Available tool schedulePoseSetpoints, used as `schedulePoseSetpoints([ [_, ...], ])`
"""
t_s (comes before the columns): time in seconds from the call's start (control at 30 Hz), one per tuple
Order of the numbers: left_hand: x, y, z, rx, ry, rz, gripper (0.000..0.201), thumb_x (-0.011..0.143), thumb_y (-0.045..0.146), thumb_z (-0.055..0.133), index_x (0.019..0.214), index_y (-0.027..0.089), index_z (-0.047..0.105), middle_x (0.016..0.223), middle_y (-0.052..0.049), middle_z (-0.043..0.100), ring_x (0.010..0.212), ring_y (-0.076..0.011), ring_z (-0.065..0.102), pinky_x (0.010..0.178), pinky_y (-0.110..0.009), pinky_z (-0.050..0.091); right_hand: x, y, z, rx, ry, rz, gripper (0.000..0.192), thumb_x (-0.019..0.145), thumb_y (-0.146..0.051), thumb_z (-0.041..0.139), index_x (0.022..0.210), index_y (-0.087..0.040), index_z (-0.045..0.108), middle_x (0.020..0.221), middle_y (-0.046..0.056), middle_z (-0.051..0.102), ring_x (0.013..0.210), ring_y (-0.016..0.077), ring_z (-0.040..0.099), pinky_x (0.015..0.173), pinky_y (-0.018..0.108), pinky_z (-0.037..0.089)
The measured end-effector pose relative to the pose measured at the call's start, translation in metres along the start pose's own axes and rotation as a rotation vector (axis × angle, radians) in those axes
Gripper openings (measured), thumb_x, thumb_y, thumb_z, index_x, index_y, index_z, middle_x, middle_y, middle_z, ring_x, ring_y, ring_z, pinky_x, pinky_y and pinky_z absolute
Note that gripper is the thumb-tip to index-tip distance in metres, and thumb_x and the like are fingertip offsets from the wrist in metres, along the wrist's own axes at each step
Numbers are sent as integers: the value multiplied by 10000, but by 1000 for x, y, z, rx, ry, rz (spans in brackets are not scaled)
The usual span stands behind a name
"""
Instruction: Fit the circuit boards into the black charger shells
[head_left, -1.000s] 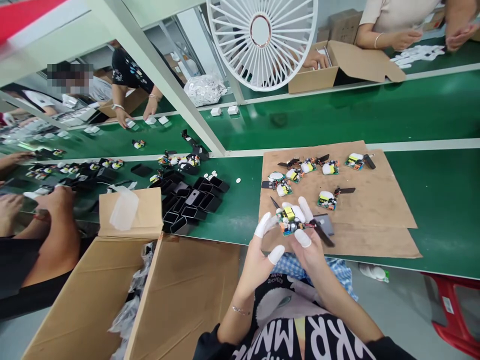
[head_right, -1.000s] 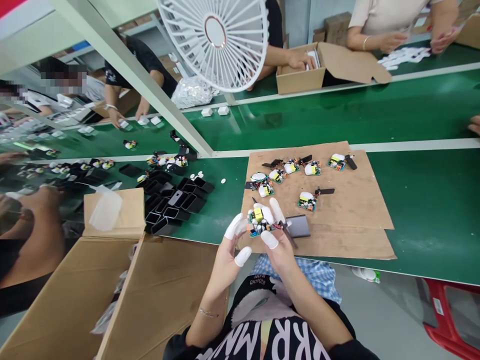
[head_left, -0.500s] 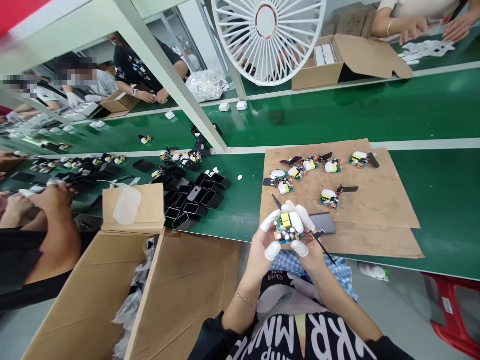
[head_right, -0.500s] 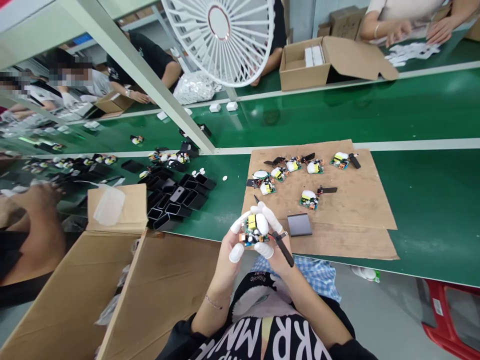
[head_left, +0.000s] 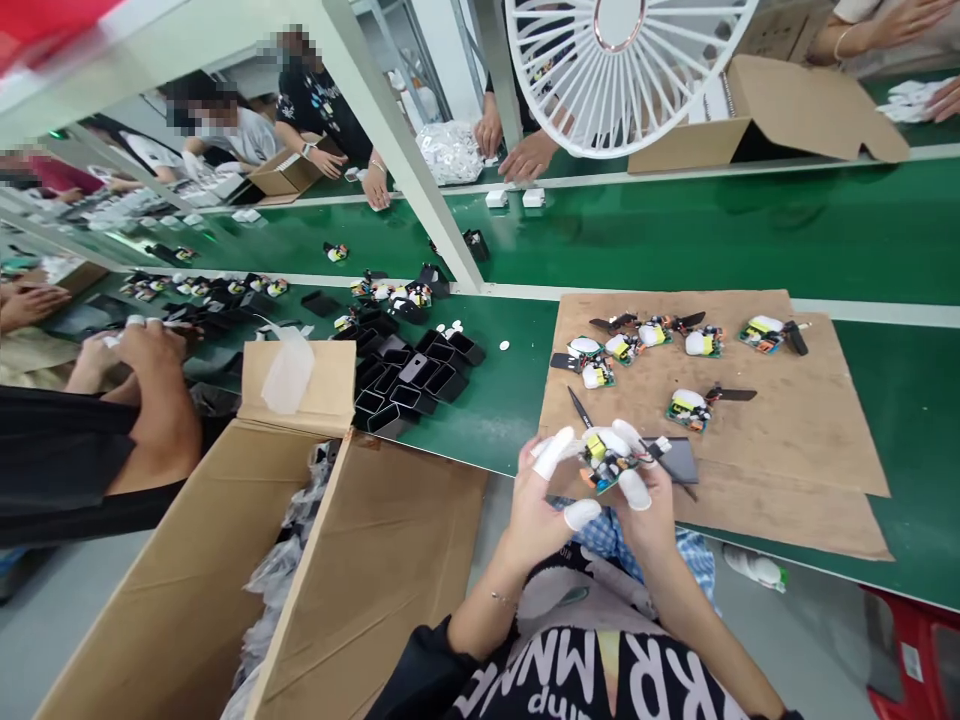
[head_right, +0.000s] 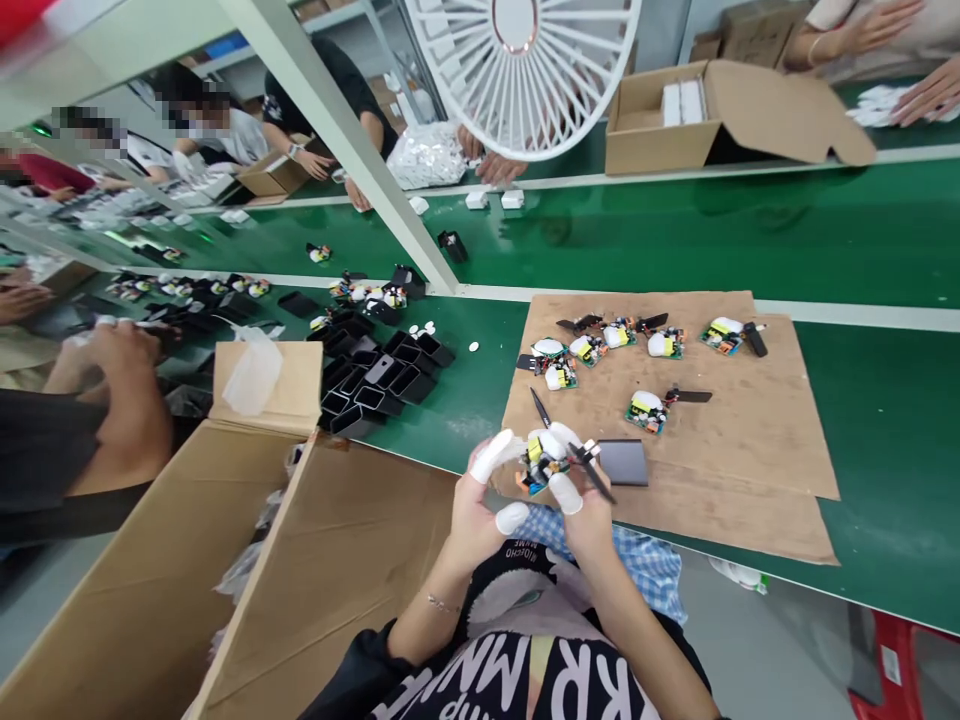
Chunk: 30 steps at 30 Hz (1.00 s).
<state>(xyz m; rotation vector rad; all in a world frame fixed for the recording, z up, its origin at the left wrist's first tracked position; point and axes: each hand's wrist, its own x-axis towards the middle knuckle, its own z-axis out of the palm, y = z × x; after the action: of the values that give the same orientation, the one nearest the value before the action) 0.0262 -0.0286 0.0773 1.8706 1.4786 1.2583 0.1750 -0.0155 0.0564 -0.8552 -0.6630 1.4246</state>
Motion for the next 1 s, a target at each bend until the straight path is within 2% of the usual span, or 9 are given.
schedulePoseSetpoints([
  [0.13,55,-30,-51,315,107,-46,585,834,441,641,1363,212,544,1439,-166,517,1364,-412,420,1150,-630,279,1,-27,-3,241,113,118,442,845,-529,701,1256,-376,646,1211,27,721,1108,267,687,1116,556,416],
  [0.2,90,-50,-73,659,227,-220,531,849,392,608,1326,161,571,1485,-193,464,1429,-429,313,1139,-666,251,2,-39,-11,298,133,104,411,840,-535,708,1220,-384,667,1224,17,715,1132,266,676,1138,558,390],
  [0.43,160,-97,-84,1006,-125,-291,224,851,213,578,1025,113,680,1510,-222,423,1485,-451,183,1071,-828,40,-1,-46,-24,340,185,62,524,812,-451,768,1307,-411,602,1360,-8,633,1177,254,651,1192,528,335],
  [0.53,162,-90,-76,847,-37,-159,116,854,156,550,867,116,658,1415,-212,514,1467,-426,233,1108,-785,1,-2,-43,-24,334,216,77,596,786,-492,781,1339,-404,577,1359,3,633,1155,255,660,1172,522,366],
  [0.63,146,-64,-60,582,85,20,148,882,237,546,777,143,588,1329,-178,543,1394,-365,354,1172,-638,195,-3,-40,-18,304,224,81,634,760,-579,770,1337,-395,581,1305,21,668,1107,262,681,1124,525,421],
  [0.73,115,-28,-33,424,53,134,179,893,300,537,754,187,526,1284,-111,531,1255,-249,506,1096,-446,423,-4,-35,-5,298,154,104,618,752,-604,762,1315,-417,590,1249,16,693,1065,258,693,1088,538,447],
  [0.83,86,1,-4,103,-10,263,132,882,282,581,792,202,526,1325,-98,478,1260,-249,514,1058,-439,464,-5,-33,9,327,96,119,611,706,-640,775,1267,-461,613,1190,-7,715,1009,239,702,1080,518,453],
  [0.9,74,13,9,-80,-7,226,165,841,318,669,892,218,547,1391,-106,433,1290,-280,504,1071,-469,458,-4,-35,15,325,77,132,656,676,-701,752,1271,-466,608,1153,1,727,990,249,698,1067,524,456],
  [1.0,62,22,20,-392,40,-6,662,725,434,806,1263,277,454,1479,-134,400,1309,-314,512,1077,-487,467,-3,-40,17,325,90,171,698,709,-783,628,1317,-443,581,1171,26,716,961,259,694,1013,518,490],
])
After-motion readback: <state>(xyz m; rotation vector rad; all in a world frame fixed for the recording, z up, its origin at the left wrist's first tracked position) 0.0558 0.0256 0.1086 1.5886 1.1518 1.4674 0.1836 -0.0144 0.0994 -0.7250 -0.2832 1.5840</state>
